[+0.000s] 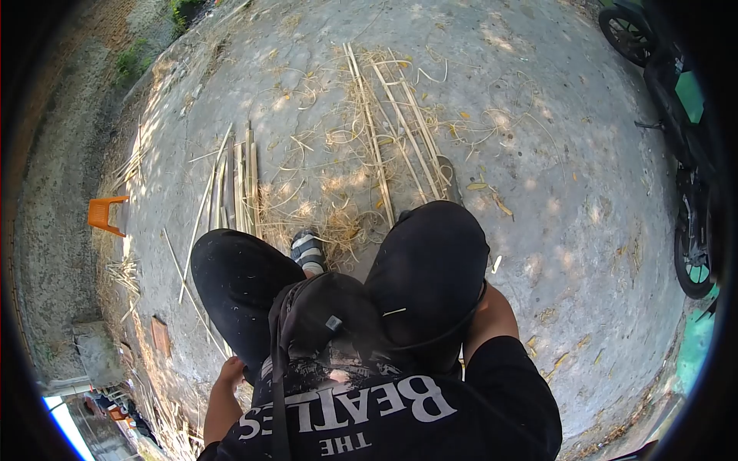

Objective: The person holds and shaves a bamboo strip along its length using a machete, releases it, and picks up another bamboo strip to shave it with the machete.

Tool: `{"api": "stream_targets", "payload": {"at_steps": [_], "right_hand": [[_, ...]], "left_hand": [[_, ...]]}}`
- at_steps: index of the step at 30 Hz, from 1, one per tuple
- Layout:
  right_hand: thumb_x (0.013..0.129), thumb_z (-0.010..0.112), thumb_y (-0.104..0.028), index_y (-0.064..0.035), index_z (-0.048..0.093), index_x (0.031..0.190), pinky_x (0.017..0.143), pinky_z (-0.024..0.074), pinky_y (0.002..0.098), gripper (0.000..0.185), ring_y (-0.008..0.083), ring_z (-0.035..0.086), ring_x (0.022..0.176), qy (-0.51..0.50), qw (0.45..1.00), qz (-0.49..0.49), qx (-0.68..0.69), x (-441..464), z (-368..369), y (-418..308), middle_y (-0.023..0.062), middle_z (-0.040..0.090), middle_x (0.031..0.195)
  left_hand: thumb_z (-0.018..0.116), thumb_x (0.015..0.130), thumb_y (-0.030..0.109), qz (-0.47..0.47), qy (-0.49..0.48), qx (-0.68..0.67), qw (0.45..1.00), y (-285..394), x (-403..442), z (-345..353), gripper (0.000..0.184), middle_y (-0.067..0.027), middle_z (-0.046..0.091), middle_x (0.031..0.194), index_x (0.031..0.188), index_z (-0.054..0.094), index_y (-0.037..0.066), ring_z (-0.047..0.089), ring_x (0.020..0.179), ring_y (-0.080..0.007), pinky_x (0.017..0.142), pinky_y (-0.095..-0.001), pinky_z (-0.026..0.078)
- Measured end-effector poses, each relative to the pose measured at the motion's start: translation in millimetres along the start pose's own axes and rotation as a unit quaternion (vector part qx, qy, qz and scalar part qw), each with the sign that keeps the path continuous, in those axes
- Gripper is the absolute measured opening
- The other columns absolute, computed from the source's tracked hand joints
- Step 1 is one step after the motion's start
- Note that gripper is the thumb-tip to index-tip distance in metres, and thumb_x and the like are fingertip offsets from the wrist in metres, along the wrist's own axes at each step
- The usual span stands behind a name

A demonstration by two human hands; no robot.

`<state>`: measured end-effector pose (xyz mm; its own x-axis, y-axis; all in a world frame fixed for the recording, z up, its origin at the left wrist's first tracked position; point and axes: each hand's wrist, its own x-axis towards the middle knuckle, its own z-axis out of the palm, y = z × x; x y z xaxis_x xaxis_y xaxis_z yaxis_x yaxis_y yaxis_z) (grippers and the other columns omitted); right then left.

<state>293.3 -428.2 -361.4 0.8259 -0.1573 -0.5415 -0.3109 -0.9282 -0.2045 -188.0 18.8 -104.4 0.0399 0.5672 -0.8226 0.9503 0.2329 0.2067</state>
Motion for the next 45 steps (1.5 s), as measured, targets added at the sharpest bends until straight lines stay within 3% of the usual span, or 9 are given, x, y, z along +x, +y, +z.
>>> {"api": "stream_targets", "payload": {"at_steps": [6,11,16,20,21,26,32,38,45], "right_hand": [[0.091,0.068,-0.044,-0.0039,0.068,0.118,0.097,0.0539,0.0505,0.049,0.0430,0.066,0.119,0.013,0.999,-0.042,0.028,2.4,8.4,16.5,0.0247,0.071,0.123],[0.090,0.068,-0.044,-0.0040,0.068,0.118,0.097,0.0541,0.0504,0.048,0.0423,0.067,0.119,0.026,0.995,-0.078,0.065,41.6,-8.5,112.1,0.0247,0.071,0.122],[0.088,0.069,-0.034,-0.0039,0.068,0.115,0.095,0.0545,0.0511,0.041,0.0412,0.069,0.113,0.072,0.986,0.101,0.109,-17.7,-95.3,80.6,0.0232,0.073,0.115],[0.087,0.069,-0.022,-0.0045,0.068,0.113,0.093,0.0538,0.0528,0.032,0.0415,0.070,0.106,0.153,0.973,0.125,0.119,22.9,-70.8,76.4,0.0220,0.074,0.109],[0.089,0.068,-0.025,-0.0048,0.068,0.113,0.095,0.0531,0.0532,0.032,0.0412,0.069,0.109,0.100,0.974,0.126,0.159,27.0,-74.4,69.0,0.0200,0.073,0.114],[0.090,0.068,-0.029,-0.0051,0.067,0.116,0.098,0.0534,0.0519,0.035,0.0403,0.068,0.113,0.030,0.995,0.051,0.081,69.6,-10.2,58.4,0.0181,0.070,0.122],[0.090,0.068,-0.029,-0.0051,0.066,0.116,0.098,0.0535,0.0517,0.035,0.0400,0.068,0.114,0.041,0.998,-0.016,0.043,17.7,10.4,17.2,0.0179,0.070,0.123],[0.091,0.068,-0.029,-0.0052,0.066,0.117,0.098,0.0536,0.0514,0.035,0.0397,0.067,0.115,0.054,0.997,-0.049,0.034,11.5,7.2,7.4,0.0178,0.070,0.124],[0.091,0.068,-0.029,-0.0052,0.066,0.117,0.098,0.0537,0.0511,0.036,0.0394,0.067,0.116,0.076,0.994,-0.075,0.033,28.3,-6.3,5.4,0.0176,0.069,0.125]], "left_hand": [[0.066,0.100,0.038,0.045,-0.003,-0.017,0.999,-27.9,18.0,0.9,0.036,-0.0033,0.067,0.076,0.111,0.069,0.004,0.059,0.058,-0.0143,0.051,-0.0323,0.044],[0.066,0.100,0.041,0.054,0.017,-0.042,0.997,-47.0,52.9,-1.6,0.042,-0.0051,0.068,0.080,0.112,0.067,0.001,0.059,0.059,-0.0156,0.051,-0.0331,0.043],[0.067,0.101,0.038,0.029,-0.030,-0.085,0.996,-50.1,62.7,3.3,0.042,-0.0056,0.070,0.086,0.119,0.066,0.001,0.063,0.064,-0.0165,0.053,-0.0342,0.045],[0.066,0.101,0.036,0.029,-0.044,-0.133,0.990,-42.0,61.7,5.5,0.037,-0.0051,0.072,0.090,0.121,0.066,0.004,0.066,0.069,-0.0174,0.058,-0.0342,0.049],[0.066,0.101,0.036,0.034,-0.039,-0.126,0.991,-37.9,58.8,5.8,0.037,-0.0057,0.072,0.092,0.121,0.066,0.005,0.067,0.072,-0.0176,0.061,-0.0340,0.050],[0.065,0.102,0.037,0.044,-0.007,-0.030,0.999,-27.2,41.2,-7.7,0.037,-0.0065,0.073,0.100,0.122,0.066,0.006,0.070,0.084,-0.0194,0.072,-0.0356,0.057],[0.062,0.103,0.040,-0.013,0.013,0.034,0.999,-20.8,10.4,-8.3,0.038,-0.0041,0.071,0.095,0.118,0.066,0.005,0.067,0.080,-0.0188,0.062,-0.0374,0.052],[0.064,0.103,0.037,-0.039,-0.005,0.032,0.999,7.3,-9.2,-1.7,0.038,-0.0049,0.073,0.101,0.121,0.066,0.004,0.070,0.086,-0.0184,0.068,-0.0349,0.053],[0.068,0.101,0.023,0.035,0.011,-0.066,0.997,15.0,5.0,4.5,0.036,-0.0070,0.074,0.110,0.128,0.066,0.000,0.070,0.091,-0.0167,0.079,-0.0323,0.054]]}}
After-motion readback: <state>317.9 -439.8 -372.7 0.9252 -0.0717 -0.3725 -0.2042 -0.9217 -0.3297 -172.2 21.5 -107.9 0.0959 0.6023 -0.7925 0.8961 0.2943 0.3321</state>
